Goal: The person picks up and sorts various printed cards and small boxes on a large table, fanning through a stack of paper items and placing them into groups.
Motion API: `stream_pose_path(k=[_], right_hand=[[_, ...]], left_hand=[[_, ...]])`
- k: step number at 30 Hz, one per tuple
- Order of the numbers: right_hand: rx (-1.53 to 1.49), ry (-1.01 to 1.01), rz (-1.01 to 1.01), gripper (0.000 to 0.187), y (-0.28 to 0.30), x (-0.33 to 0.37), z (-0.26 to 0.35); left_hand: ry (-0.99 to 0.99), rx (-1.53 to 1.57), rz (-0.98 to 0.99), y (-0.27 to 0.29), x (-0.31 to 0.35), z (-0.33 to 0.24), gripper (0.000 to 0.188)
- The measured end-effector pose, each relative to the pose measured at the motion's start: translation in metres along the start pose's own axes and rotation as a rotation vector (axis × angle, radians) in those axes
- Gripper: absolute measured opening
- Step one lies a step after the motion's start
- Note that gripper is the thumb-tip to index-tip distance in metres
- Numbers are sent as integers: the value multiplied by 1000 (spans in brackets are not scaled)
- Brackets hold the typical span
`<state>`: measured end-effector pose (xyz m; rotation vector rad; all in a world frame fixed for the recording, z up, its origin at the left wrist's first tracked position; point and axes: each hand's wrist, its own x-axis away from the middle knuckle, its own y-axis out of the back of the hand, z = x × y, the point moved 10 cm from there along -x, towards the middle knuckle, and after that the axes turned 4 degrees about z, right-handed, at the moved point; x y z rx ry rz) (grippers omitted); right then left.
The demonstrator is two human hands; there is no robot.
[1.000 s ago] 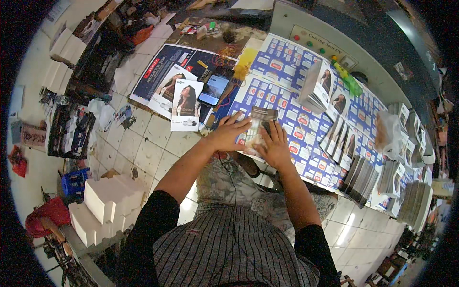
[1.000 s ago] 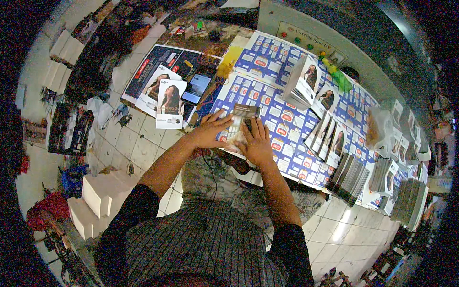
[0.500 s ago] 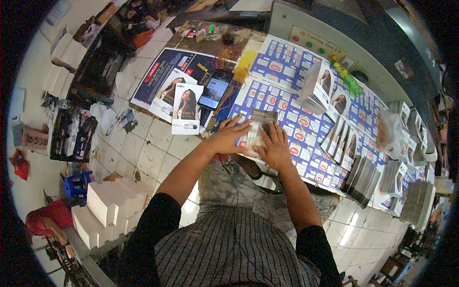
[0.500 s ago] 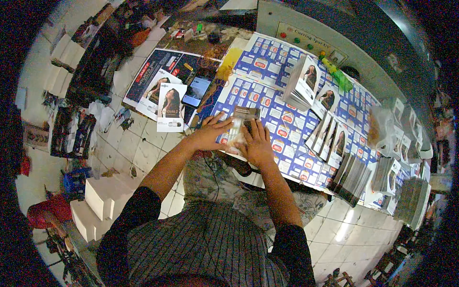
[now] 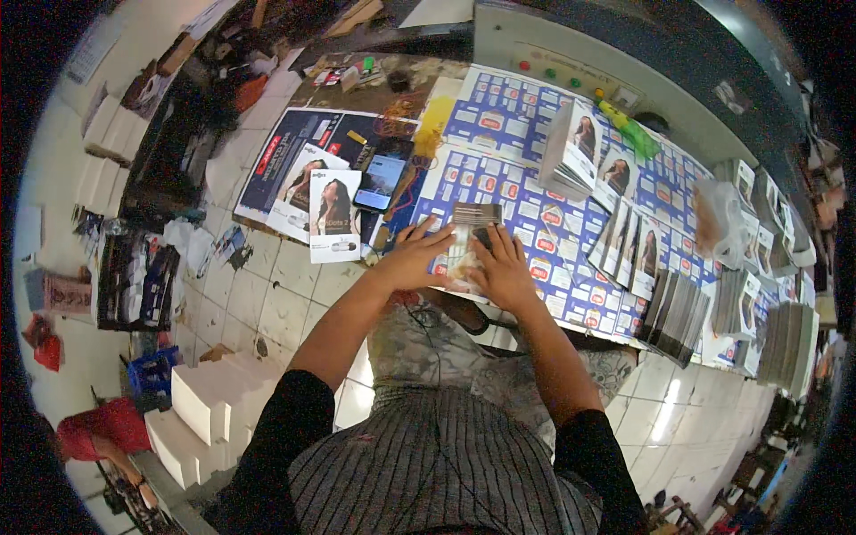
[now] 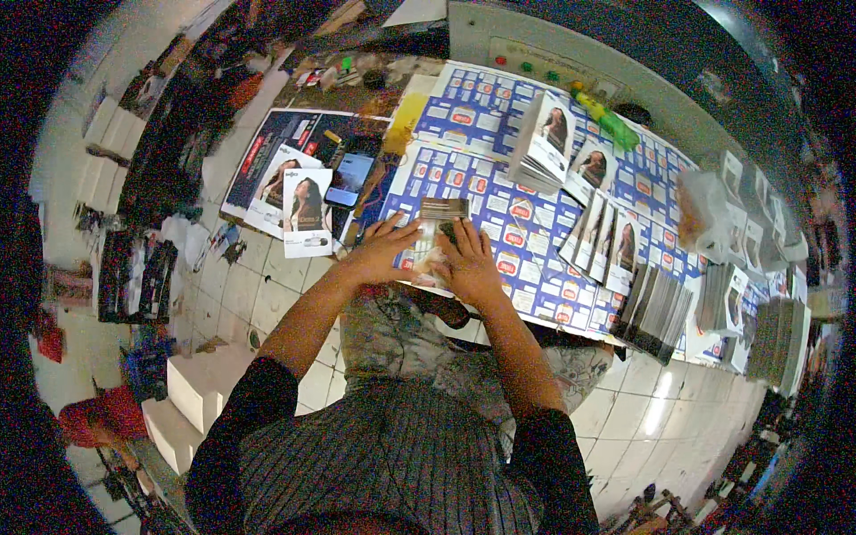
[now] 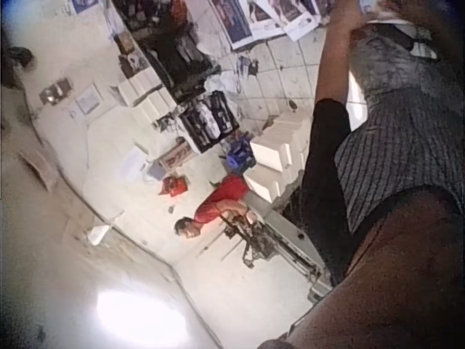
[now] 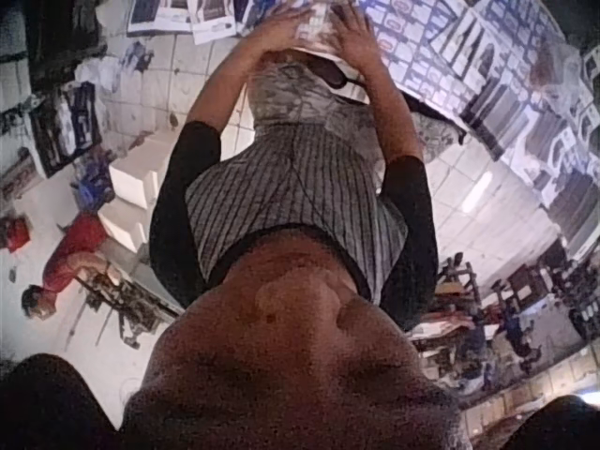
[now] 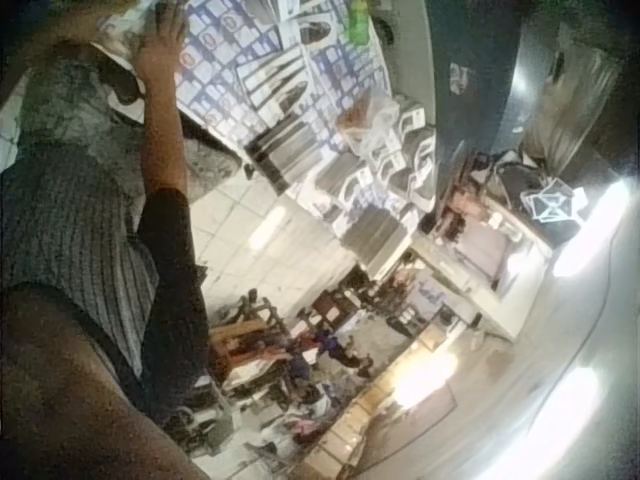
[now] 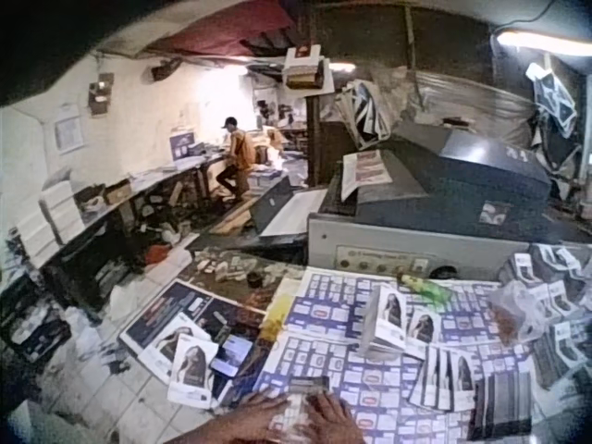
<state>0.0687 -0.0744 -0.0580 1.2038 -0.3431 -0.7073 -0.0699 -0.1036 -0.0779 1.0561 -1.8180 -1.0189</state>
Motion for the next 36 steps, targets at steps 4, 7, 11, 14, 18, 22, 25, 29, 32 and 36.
stream_pose_path(k=[4,7,11,14,18,22,25,29,32,36], right_hand=[[-118,4,-54,58,11,8,-12],[-15,-463,-258,62,44,39,-86],[167,-742,-227,59,49,73,-134],[32,-630,-54,56,42,57,-105],[-222,-350,-87,55,50,47,-65],[246,-286,116,61,27,48,-35],[325,-394,-24,58,46,24,-74],[354,-472,-139,51,60,-14,-116],[260,-278,-91,51,57,-30,-95],[163,36,180,51,40,30,-59]], left_hand=[[27,-25,18,3,-1,-4,92],[104,-73,89,6,1,-6,94],[136,-73,160,17,-13,-27,98],[129,-135,233,7,-22,-26,98],[145,-152,261,4,-26,-24,101],[170,-148,290,4,-25,-25,101],[219,-191,351,2,-26,-28,103],[179,-164,322,-6,-28,-26,104],[188,-167,297,-18,-26,0,102],[160,-160,262,1,-30,-26,94]])
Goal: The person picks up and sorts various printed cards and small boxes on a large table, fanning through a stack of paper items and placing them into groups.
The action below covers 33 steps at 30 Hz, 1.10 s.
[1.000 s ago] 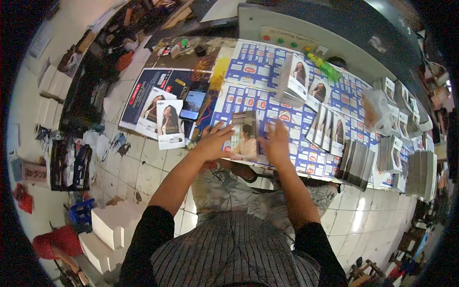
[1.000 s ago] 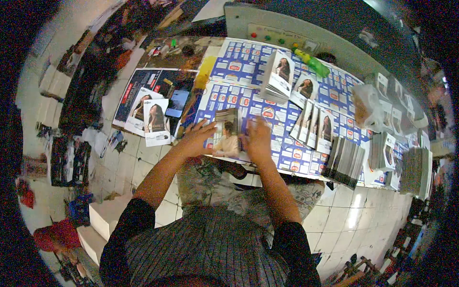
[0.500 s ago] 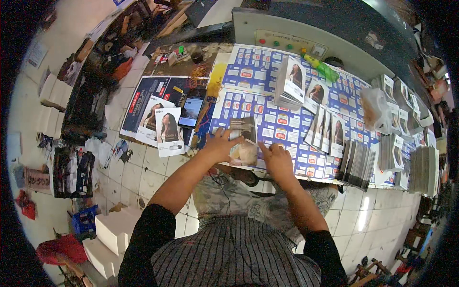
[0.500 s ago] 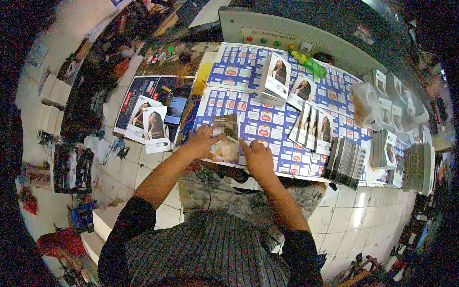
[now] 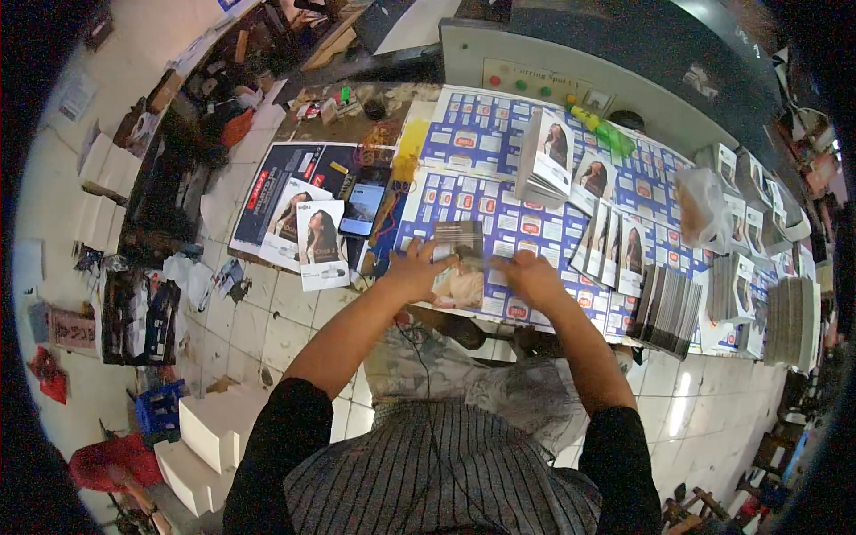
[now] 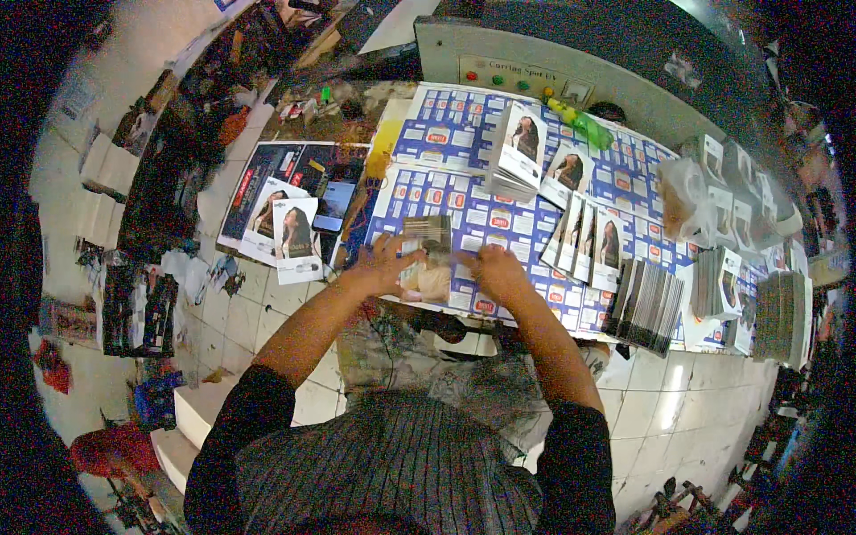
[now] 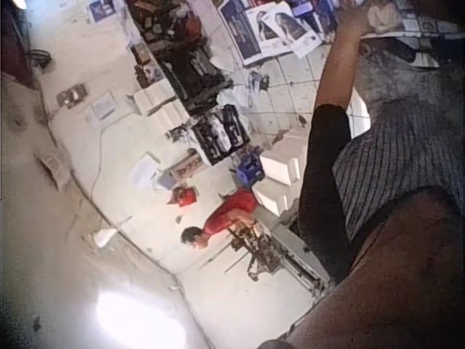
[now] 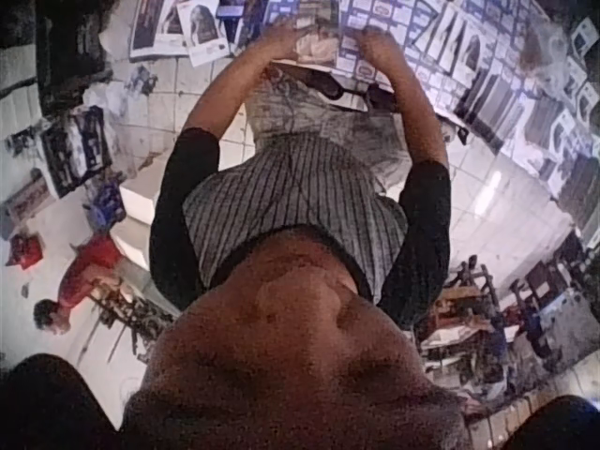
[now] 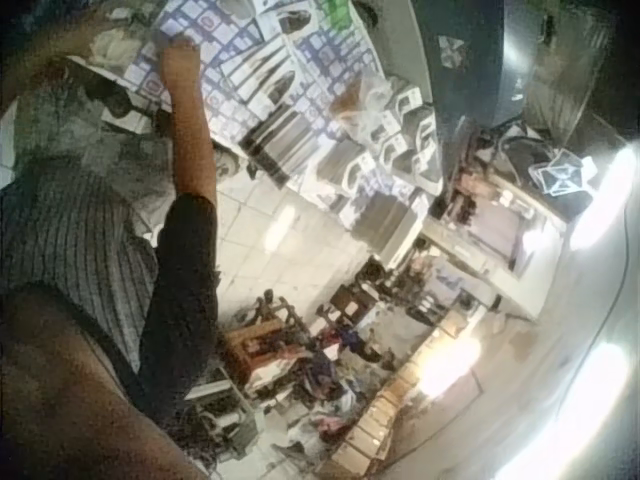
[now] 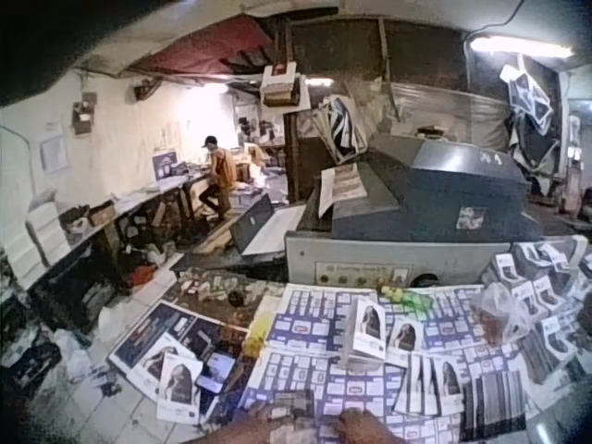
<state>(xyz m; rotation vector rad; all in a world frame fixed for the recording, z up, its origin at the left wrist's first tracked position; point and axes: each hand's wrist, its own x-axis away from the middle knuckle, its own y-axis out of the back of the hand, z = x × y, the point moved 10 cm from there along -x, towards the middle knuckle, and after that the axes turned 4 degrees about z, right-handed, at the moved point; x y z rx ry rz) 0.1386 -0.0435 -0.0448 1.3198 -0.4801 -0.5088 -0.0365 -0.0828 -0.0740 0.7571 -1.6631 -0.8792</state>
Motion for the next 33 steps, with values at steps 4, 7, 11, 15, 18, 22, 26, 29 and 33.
stream_pose_path(k=[4,7,11,15,18,22,26,29,33], right_hand=[[-17,233,-37,48,5,54,22],[-134,-43,46,50,3,48,-23],[-107,-281,-203,68,2,35,-50],[-159,-552,-492,67,43,66,-77],[-442,-850,-632,65,47,133,-136],[-1450,-647,-196,60,-1,115,-73],[-1839,-414,-744,55,47,113,-57],[-1645,-572,-1023,57,73,161,-144],[-1149,-1072,-897,52,25,217,-258]], left_hand=[[-36,12,-12,-1,-5,6,100],[-110,-28,16,-4,-12,-10,111],[-105,-143,-138,-5,13,-66,114],[-265,-320,-311,-30,47,-75,74],[-281,-59,-376,-5,67,-64,45],[-318,845,-950,105,113,-82,30],[-191,1225,-397,72,18,-159,41],[-566,1166,-120,58,-45,-223,51],[-178,1198,-215,57,-164,-229,81]])
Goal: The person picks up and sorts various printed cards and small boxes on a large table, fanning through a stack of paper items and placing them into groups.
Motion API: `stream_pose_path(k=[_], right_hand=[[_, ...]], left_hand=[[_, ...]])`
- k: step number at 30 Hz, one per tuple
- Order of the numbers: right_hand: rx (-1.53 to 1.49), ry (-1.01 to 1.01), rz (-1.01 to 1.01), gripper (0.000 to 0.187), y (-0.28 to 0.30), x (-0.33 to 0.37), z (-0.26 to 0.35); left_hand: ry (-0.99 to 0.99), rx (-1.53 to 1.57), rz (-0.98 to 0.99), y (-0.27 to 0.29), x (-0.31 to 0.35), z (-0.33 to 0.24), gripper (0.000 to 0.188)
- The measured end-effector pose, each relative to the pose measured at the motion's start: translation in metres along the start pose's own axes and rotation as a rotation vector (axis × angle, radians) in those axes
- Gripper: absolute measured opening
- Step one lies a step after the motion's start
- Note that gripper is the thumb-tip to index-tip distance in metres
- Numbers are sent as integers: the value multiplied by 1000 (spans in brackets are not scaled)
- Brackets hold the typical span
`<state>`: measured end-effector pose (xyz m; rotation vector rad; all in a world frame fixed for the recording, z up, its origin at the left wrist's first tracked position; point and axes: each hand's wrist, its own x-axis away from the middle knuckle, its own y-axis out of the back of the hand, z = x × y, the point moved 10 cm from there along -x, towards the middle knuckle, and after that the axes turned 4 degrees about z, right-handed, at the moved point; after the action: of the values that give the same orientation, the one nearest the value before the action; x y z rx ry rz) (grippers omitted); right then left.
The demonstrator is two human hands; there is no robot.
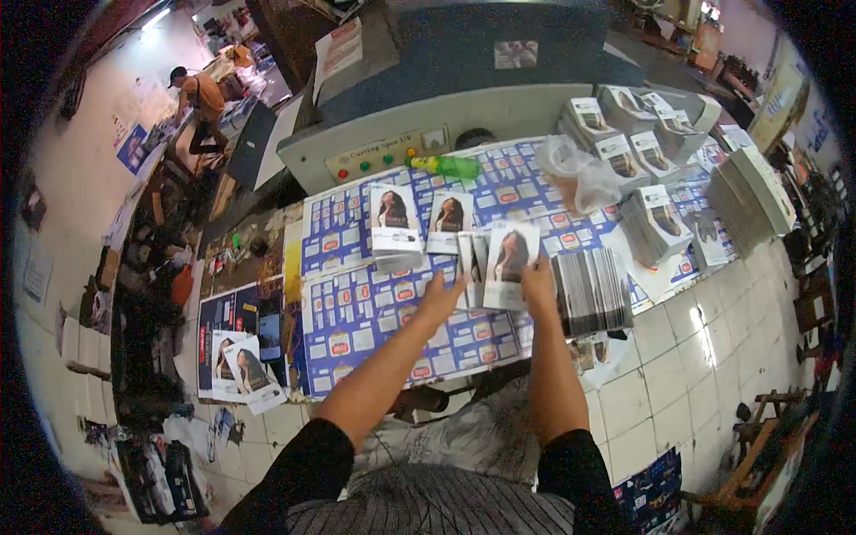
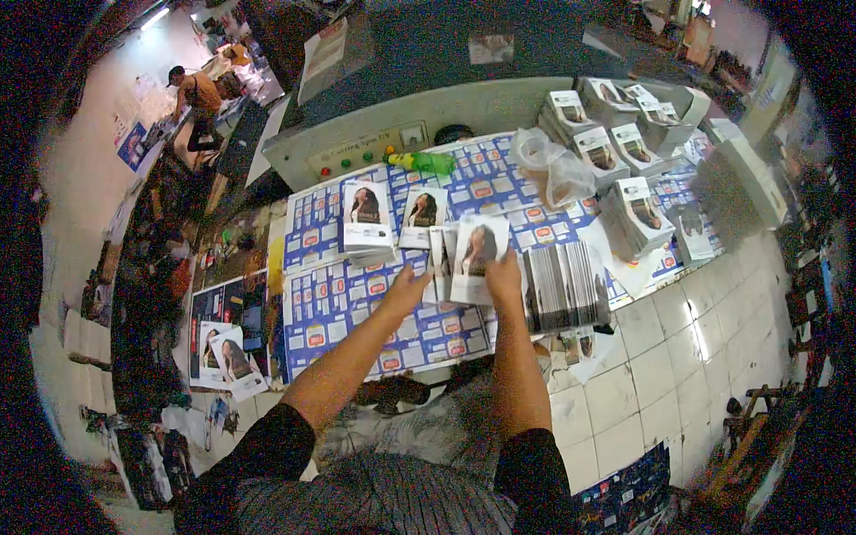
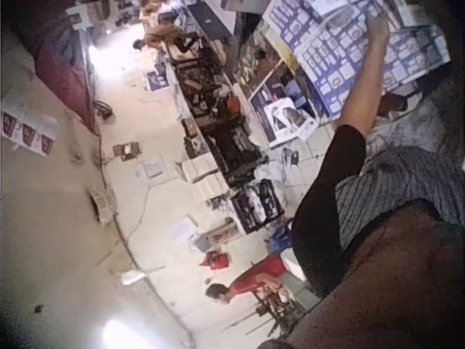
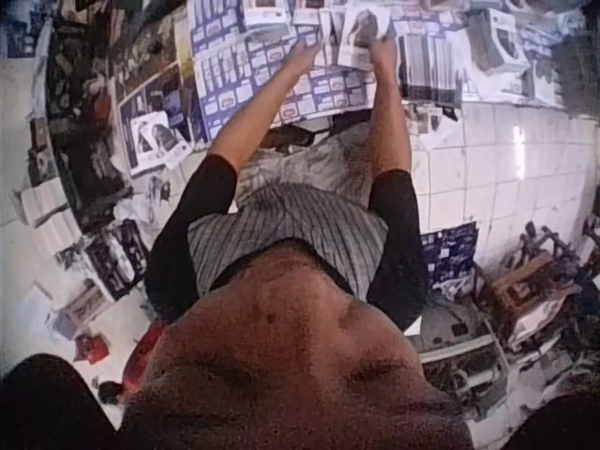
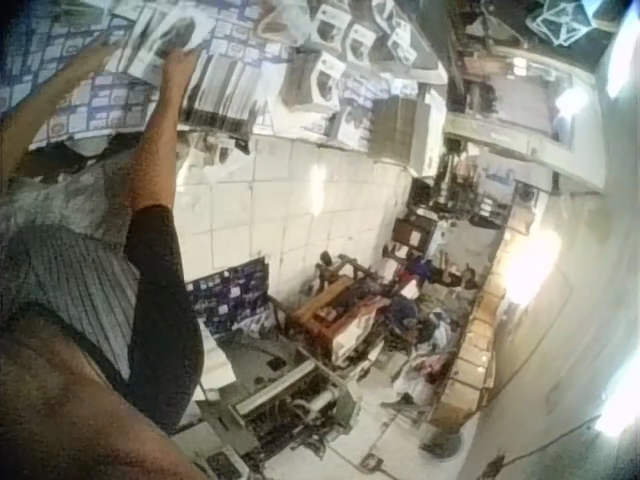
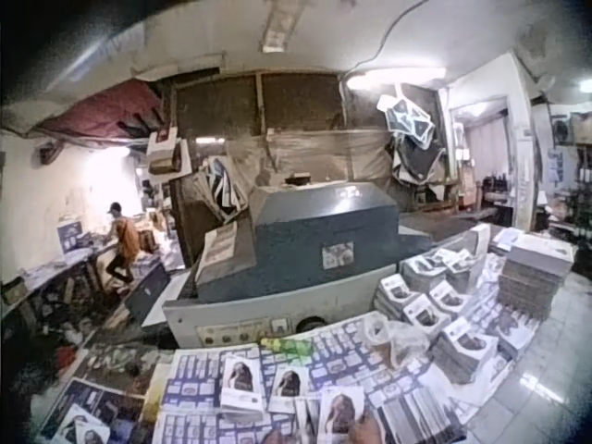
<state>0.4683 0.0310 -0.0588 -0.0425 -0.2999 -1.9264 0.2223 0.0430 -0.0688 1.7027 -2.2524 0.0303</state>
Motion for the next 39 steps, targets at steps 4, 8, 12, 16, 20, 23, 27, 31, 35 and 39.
stream_pose_path(k=[4,8,12,16,20,23,27,31,35,39], right_hand=[[439,83,56,60,-18,-17,-33],[395,-131,161,43,-37,5,-15],[631,19,386,53,-67,-12,-25],[432,37,94,64,-48,-49,22],[937,485,315,68,-173,-58,66],[797,448,562,71,-162,-100,54],[216,164,452,84,-113,-70,118],[-236,106,557,71,-127,-10,130],[-314,37,372,57,-117,-68,84],[-298,-83,280,43,-102,-120,25]], left_hand=[[320,13,-28,-19,-49,31,73],[331,297,39,-44,-66,47,47],[284,-101,-129,-3,-80,67,49],[339,178,93,-26,-43,61,39],[481,40,140,-10,-3,43,52],[380,-223,300,-14,25,-18,52],[10,1,34,69,26,-94,47],[-228,42,-25,93,-35,-133,51],[-284,-251,-316,126,-55,-159,75],[-213,-500,-543,194,-63,-125,80]])
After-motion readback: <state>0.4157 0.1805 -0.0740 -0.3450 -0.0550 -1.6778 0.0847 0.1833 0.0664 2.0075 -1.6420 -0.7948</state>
